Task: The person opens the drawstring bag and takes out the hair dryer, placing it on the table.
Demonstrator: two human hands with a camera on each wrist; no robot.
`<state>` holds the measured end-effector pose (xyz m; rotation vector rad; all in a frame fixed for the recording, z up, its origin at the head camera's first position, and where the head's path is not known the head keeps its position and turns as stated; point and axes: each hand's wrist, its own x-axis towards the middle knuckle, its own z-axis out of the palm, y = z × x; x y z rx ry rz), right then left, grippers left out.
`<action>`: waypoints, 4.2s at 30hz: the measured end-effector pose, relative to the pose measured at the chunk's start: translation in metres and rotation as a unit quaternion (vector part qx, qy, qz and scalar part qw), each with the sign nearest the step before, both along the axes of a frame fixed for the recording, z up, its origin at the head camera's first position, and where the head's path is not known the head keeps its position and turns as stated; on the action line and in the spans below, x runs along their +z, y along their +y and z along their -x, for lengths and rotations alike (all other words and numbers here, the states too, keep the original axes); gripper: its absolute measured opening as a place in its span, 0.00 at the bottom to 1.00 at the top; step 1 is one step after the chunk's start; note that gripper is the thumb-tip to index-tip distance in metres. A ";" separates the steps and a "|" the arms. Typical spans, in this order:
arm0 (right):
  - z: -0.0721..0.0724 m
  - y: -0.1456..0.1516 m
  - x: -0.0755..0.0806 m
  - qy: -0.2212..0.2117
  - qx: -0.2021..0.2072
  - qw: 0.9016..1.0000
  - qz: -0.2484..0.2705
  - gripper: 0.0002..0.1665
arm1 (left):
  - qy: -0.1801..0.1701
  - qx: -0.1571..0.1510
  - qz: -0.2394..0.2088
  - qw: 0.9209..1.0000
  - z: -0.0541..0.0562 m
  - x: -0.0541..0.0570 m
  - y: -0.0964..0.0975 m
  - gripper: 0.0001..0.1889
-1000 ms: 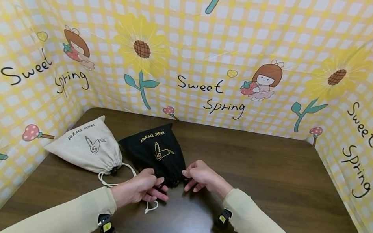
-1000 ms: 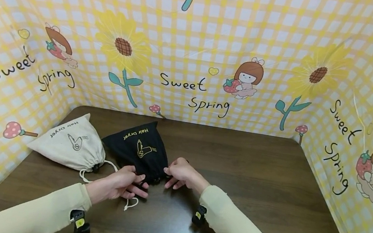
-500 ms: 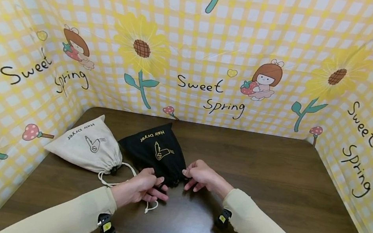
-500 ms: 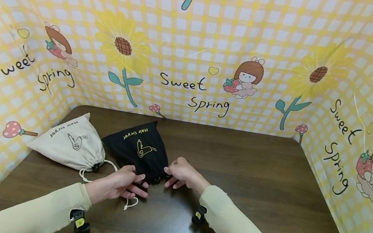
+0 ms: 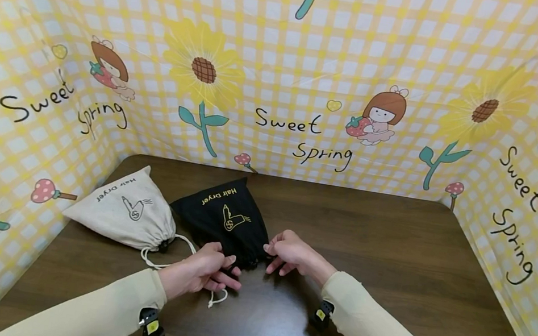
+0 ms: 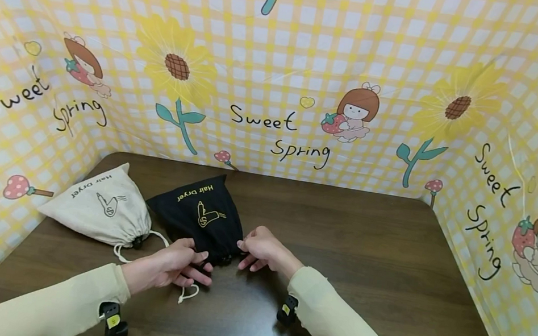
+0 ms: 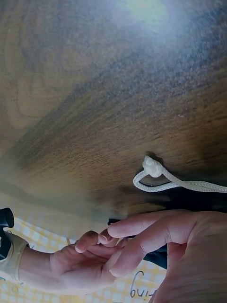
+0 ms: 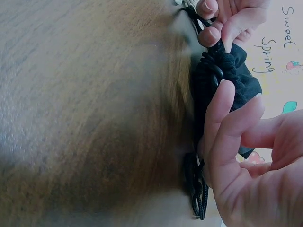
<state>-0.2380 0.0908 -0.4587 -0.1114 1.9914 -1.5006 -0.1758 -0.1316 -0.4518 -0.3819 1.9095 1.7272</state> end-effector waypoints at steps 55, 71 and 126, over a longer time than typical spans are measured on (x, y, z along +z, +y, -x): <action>-0.001 0.000 0.001 0.002 -0.011 1.000 -0.004 0.13 | 0.001 -0.002 -0.001 1.000 -0.001 0.003 -0.003 0.07; 0.000 0.001 0.001 0.000 -0.020 1.000 -0.002 0.11 | 0.004 0.006 -0.010 1.000 -0.003 0.002 -0.003 0.05; 0.002 0.005 0.001 0.008 -0.022 1.000 0.003 0.10 | 0.004 0.013 -0.009 1.000 -0.008 0.004 -0.003 0.05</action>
